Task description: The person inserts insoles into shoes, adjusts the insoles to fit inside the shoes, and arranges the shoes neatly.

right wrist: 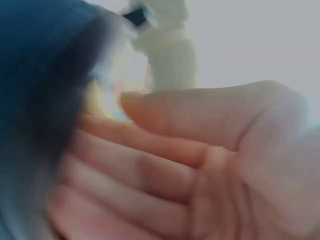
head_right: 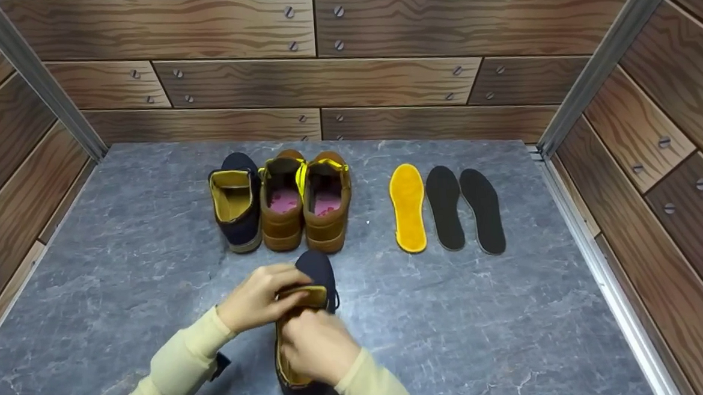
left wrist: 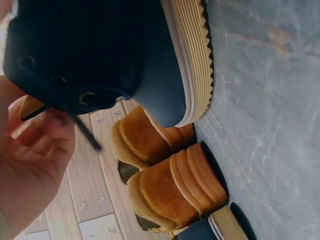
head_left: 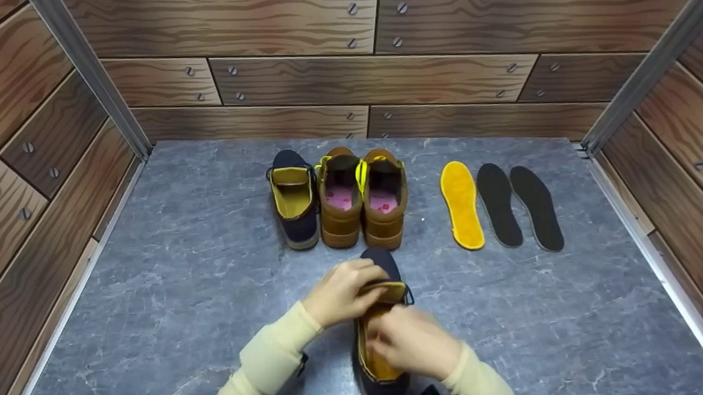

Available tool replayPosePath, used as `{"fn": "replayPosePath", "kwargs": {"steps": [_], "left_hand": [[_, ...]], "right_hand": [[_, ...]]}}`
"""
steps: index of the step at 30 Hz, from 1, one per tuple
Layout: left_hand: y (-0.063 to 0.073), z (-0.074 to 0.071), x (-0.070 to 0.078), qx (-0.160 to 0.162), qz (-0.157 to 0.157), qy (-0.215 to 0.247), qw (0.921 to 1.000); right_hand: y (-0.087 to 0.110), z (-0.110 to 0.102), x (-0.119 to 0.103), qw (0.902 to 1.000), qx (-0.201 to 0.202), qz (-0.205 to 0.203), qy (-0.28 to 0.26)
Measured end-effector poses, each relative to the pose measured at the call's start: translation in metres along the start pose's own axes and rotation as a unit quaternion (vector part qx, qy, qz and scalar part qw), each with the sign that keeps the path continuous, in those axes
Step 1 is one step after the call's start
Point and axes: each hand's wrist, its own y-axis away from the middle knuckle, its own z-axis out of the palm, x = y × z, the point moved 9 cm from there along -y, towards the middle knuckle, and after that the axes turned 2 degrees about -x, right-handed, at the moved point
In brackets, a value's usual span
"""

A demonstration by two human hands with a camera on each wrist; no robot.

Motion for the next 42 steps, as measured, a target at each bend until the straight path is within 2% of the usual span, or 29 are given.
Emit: {"fn": "replayPosePath", "kwargs": {"steps": [3,5,7,9,12,14,17,20,23,26,32,37,42], "left_hand": [[0.011,-0.002,0.006,0.026,-0.005,-0.026,0.9993],[0.019,-0.002,0.012,0.058,-0.004,-0.068,0.996],[0.028,-0.001,0.018,0.094,-0.009,-0.12,0.9882],[0.038,0.0,0.024,0.129,-0.03,-0.174,0.9758],[0.057,0.004,0.028,0.163,-0.104,-0.223,0.9555],[0.068,0.008,0.026,0.161,-0.164,-0.213,0.9496],[0.077,0.017,0.021,0.144,-0.218,-0.153,0.9529],[0.076,0.024,0.019,0.121,-0.23,-0.094,0.9611],[0.077,0.023,0.023,0.112,-0.222,-0.077,0.9657],[0.082,0.012,0.031,0.122,-0.207,-0.074,0.9678],[0.098,-0.026,0.038,0.152,-0.191,-0.084,0.9661],[0.118,-0.059,0.034,0.17,-0.203,-0.102,0.9589],[0.138,-0.085,0.021,0.186,-0.217,-0.126,0.9499]], "right_hand": [[0.007,-0.033,0.009,0.9917,0.117,0.04,0.033],[0.013,-0.043,0.022,0.9822,0.157,0.09,0.052],[0.015,-0.039,0.035,0.9776,0.153,0.126,0.072],[0.015,-0.025,0.046,0.9794,0.117,0.148,0.073],[0.015,-0.005,0.052,0.9826,0.092,0.148,0.065],[0.016,0.002,0.052,0.9825,0.101,0.144,0.062],[0.018,0.003,0.05,0.9787,0.135,0.136,0.075],[0.02,0.001,0.048,0.9762,0.16,0.127,0.073],[0.022,-0.002,0.043,0.9784,0.167,0.111,0.049],[0.02,-0.005,0.033,0.9821,0.165,0.087,0.023],[0.003,-0.016,0.0,0.9847,0.172,0.023,0.017],[-0.022,-0.015,-0.031,0.988,0.154,-0.013,0.012],[-0.054,-0.005,-0.053,0.9922,0.121,-0.027,0.015]]}}
